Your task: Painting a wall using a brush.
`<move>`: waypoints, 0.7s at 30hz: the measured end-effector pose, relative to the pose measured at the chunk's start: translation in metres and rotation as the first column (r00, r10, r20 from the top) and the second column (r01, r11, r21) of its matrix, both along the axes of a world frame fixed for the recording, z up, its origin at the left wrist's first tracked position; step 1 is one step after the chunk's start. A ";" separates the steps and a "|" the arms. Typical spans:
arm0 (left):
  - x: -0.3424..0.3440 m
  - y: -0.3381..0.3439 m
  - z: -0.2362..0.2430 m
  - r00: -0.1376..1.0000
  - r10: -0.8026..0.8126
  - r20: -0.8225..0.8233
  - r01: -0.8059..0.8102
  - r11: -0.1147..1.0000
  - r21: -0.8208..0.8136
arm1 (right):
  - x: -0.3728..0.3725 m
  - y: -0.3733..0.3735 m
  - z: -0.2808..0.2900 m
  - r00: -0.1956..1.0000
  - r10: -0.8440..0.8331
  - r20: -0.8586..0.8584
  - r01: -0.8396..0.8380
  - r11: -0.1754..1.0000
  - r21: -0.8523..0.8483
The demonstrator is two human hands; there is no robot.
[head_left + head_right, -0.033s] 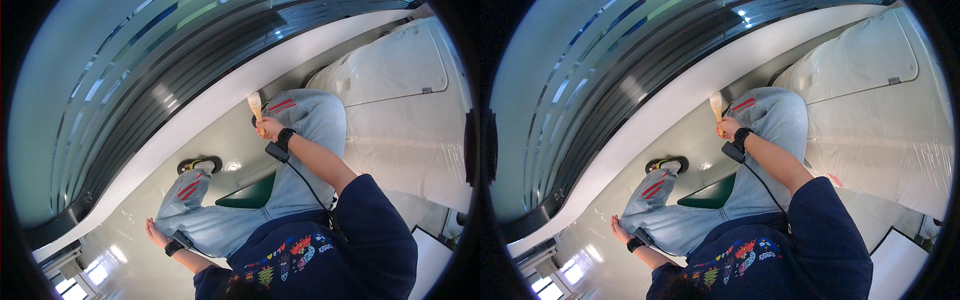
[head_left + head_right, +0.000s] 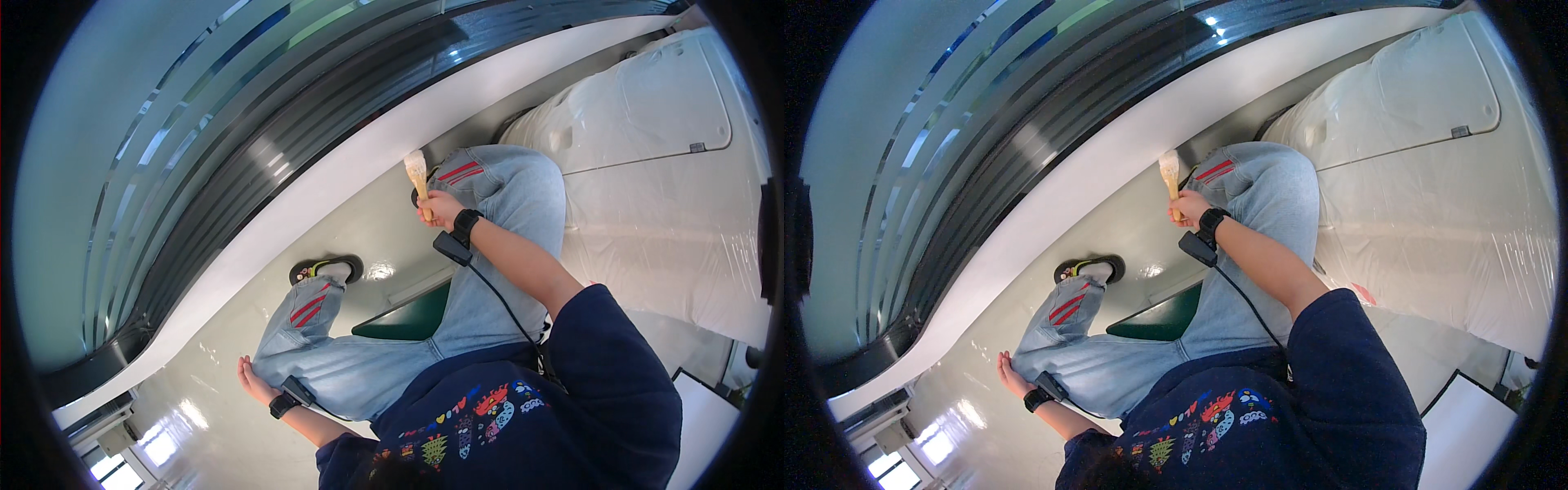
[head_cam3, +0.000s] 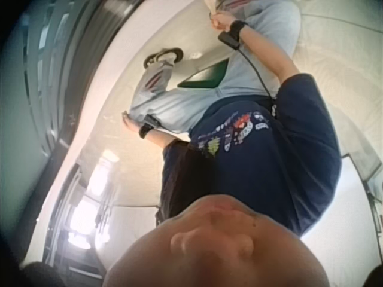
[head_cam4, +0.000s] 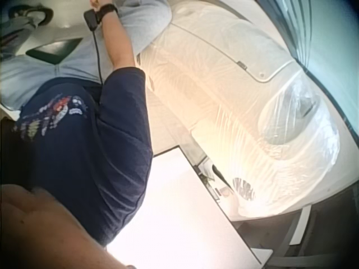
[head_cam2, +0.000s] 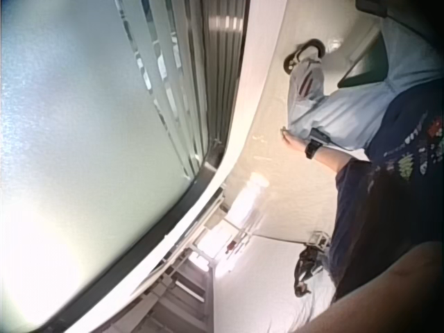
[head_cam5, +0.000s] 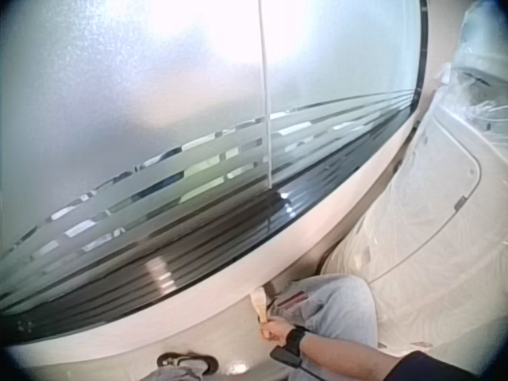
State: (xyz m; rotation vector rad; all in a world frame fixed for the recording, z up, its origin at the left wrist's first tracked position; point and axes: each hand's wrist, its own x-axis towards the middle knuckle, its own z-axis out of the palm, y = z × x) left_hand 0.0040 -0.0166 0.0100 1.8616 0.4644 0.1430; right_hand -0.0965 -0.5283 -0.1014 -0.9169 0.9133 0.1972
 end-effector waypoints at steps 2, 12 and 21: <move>0.000 0.001 -0.001 1.000 0.002 -0.003 -0.002 1.000 -0.003 | 0.001 0.001 0.004 1.000 0.001 0.005 -0.001 1.000 -0.007; 0.001 -0.001 -0.002 1.000 -0.007 -0.004 0.008 1.000 0.005 | 0.002 0.003 0.005 0.988 0.145 0.059 -0.139 0.986 -0.094; 0.002 0.002 -0.003 1.000 -0.001 -0.004 0.001 1.000 0.005 | 0.006 0.014 0.026 0.959 0.213 0.187 -0.186 0.971 -0.151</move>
